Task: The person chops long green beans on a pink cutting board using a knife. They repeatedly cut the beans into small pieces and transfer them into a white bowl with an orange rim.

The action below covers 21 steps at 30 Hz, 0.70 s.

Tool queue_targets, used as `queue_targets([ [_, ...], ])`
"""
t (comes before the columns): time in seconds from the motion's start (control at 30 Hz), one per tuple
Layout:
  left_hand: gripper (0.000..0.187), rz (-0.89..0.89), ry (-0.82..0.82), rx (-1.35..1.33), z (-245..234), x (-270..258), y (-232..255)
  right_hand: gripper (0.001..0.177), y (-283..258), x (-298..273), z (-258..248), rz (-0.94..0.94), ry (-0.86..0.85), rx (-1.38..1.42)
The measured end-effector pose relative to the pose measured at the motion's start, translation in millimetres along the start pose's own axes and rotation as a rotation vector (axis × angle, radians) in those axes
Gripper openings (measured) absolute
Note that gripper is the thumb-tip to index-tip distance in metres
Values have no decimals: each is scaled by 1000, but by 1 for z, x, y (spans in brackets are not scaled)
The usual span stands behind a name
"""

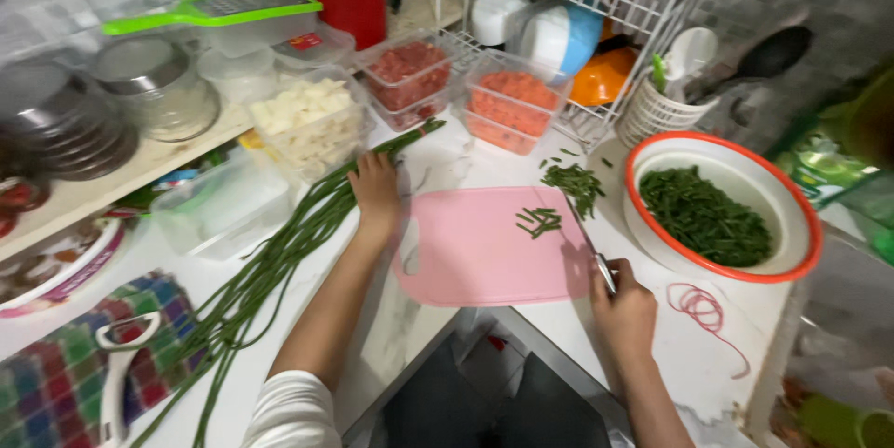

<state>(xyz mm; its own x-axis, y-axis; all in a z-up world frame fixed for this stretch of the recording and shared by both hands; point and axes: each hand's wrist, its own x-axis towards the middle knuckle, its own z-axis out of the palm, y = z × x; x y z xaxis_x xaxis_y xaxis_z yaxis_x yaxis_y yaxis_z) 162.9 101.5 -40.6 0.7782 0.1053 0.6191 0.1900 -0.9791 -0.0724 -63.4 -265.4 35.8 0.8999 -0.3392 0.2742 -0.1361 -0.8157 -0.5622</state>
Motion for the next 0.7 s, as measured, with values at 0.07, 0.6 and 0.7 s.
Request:
queue_targets([
  [0.07,24,-38,-36,117,2,-5,-16,27,-2,-1,0,-21,-6,24],
  [0.6,16,307,120,-140,-52,-18,-49,34,-18,-6,-6,32,-77,12],
  [0.7,21,181,-206,-623,-136,-2,-50,34,-22,-7,-8,29,-81,34],
])
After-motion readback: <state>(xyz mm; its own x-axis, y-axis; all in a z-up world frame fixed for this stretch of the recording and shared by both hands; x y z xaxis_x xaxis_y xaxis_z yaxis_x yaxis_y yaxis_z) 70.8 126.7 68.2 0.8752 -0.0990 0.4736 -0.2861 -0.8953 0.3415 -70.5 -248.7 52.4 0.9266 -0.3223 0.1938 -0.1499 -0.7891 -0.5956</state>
